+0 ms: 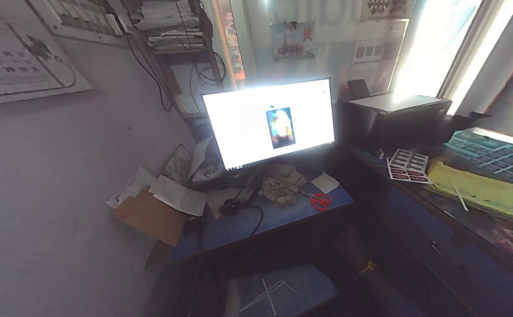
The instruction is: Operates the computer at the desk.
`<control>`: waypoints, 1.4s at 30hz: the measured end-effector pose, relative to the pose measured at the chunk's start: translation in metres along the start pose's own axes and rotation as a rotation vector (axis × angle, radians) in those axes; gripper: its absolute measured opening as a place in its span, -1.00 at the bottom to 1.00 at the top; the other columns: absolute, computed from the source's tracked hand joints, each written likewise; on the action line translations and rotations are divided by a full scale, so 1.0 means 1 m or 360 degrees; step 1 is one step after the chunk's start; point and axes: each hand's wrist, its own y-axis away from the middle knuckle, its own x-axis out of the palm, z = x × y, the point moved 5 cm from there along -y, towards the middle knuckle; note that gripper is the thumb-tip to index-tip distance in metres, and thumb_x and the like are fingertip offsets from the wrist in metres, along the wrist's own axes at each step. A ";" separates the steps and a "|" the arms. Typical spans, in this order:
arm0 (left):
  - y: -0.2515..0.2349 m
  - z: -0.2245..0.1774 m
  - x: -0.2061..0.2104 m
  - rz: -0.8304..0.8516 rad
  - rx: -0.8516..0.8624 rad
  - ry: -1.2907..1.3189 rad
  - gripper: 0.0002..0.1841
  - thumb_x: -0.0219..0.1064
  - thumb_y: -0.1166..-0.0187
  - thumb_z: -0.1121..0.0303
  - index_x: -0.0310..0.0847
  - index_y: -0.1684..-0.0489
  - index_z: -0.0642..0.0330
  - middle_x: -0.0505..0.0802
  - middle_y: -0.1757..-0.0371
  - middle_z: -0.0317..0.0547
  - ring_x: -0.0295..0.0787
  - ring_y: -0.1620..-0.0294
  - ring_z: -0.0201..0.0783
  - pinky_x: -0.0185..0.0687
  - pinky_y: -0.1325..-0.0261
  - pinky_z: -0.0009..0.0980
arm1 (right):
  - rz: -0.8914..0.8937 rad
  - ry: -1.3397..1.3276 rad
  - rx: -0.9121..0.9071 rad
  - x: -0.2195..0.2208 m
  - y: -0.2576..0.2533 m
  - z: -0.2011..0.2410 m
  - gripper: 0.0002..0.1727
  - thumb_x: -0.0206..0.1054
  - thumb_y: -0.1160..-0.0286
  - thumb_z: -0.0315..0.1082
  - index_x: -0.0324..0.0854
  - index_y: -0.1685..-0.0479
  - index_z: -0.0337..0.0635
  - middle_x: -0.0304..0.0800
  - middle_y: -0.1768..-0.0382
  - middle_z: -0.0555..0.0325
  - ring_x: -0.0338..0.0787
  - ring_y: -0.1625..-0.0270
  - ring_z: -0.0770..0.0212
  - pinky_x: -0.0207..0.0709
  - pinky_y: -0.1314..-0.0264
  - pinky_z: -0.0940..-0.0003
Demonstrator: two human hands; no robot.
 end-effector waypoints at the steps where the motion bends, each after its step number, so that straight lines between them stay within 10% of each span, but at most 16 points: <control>1: 0.000 0.000 0.001 -0.0003 0.0004 -0.0002 -0.32 0.13 -0.75 -0.03 0.43 -0.59 0.43 0.61 -0.54 0.41 0.54 -0.59 0.27 0.40 -0.62 0.17 | -0.0006 0.0006 -0.0005 0.000 0.000 0.000 -0.40 0.28 -0.61 -0.06 0.51 -0.66 0.03 0.38 -0.72 -0.11 0.41 -0.74 -0.10 0.33 -0.74 0.00; 42: 0.012 -0.008 -0.016 0.0029 0.0022 -0.0042 -0.33 0.15 -0.74 -0.05 0.50 -0.54 0.41 0.62 -0.54 0.38 0.48 -0.63 0.26 0.34 -0.66 0.17 | 0.0060 -0.0040 -0.0074 0.008 -0.003 0.002 -0.42 0.23 -0.65 -0.05 0.54 -0.62 -0.03 0.37 -0.72 -0.16 0.38 -0.75 -0.14 0.29 -0.76 -0.06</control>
